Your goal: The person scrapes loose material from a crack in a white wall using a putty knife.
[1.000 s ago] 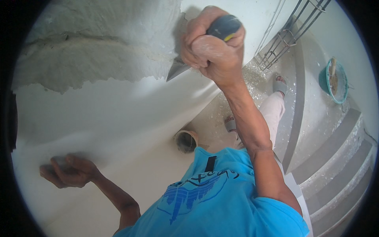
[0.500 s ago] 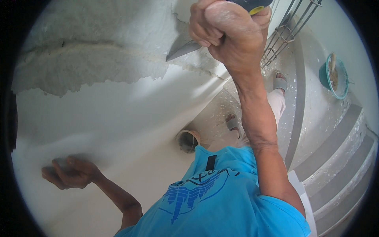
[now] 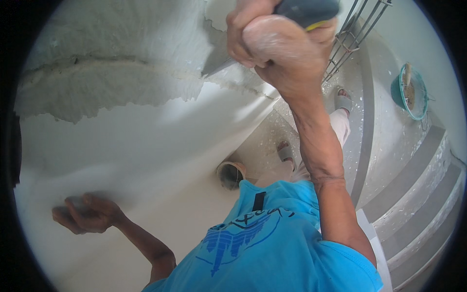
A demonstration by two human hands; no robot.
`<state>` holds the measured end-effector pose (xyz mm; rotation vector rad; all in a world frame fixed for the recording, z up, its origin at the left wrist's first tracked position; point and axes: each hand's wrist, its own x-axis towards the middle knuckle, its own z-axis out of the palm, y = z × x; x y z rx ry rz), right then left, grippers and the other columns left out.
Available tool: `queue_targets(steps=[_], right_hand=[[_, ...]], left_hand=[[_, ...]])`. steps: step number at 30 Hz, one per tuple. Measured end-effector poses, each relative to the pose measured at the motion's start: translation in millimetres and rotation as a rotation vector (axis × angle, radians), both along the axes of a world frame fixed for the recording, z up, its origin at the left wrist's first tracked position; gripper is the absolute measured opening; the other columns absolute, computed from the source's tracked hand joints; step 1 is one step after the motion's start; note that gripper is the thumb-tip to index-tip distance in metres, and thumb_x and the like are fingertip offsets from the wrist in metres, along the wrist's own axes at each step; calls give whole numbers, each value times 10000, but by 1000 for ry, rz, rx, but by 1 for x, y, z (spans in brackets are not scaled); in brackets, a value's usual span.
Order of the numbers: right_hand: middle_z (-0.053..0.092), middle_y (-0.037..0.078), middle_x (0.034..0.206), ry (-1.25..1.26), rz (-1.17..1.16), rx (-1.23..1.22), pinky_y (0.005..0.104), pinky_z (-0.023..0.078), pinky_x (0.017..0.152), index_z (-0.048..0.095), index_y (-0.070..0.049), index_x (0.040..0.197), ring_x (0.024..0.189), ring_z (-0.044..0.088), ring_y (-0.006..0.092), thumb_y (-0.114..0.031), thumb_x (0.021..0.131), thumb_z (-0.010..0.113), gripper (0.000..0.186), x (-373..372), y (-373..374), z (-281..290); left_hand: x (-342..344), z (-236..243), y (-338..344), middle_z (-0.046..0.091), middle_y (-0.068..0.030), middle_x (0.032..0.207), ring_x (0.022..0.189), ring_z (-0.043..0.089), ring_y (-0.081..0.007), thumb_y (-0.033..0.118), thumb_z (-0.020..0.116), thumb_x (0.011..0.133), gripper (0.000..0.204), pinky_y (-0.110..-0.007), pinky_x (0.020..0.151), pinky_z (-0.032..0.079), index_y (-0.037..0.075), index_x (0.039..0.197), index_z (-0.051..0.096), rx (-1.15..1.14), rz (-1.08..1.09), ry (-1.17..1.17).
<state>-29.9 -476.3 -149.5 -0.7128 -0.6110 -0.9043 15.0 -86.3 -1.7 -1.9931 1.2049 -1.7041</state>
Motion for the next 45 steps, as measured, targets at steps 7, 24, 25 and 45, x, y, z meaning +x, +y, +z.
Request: queue_targets(steps=[7,24,25,45], right_hand=[[560,77,572,-42,-114,-12,266,391,395,610,-2,837,436,481,110,-72,843,720,131,6,17,5],[499,28,644,-7,-225,-323,260,359,409,578,-20,927,470,436,100,-130,898,642,131,-11,9,9],[489,26,650,-15,-87,-333,256,371,413,578,-18,942,479,444,99,-124,898,627,125,-5,14,-2],[521,40,679,108,-157,-155,282,368,426,589,-22,903,481,450,112,-72,858,666,102,-4,27,-9]], left_hand=[[1,0,-1,387,-144,1411,1377,337,-318,270,559,978,338,-483,1107,392,49,1233,578,-25,-29,53],[-1,-1,-1,405,-170,1423,1358,366,-343,276,522,1008,339,-525,1076,366,4,1203,580,-6,-17,6],[-2,-1,-3,404,-169,1424,1363,362,-341,276,523,1008,339,-526,1085,361,4,1202,581,-15,-23,17],[-2,1,-8,417,-176,1414,1348,379,-341,287,521,1013,348,-524,1054,378,-5,1191,587,12,-5,-28]])
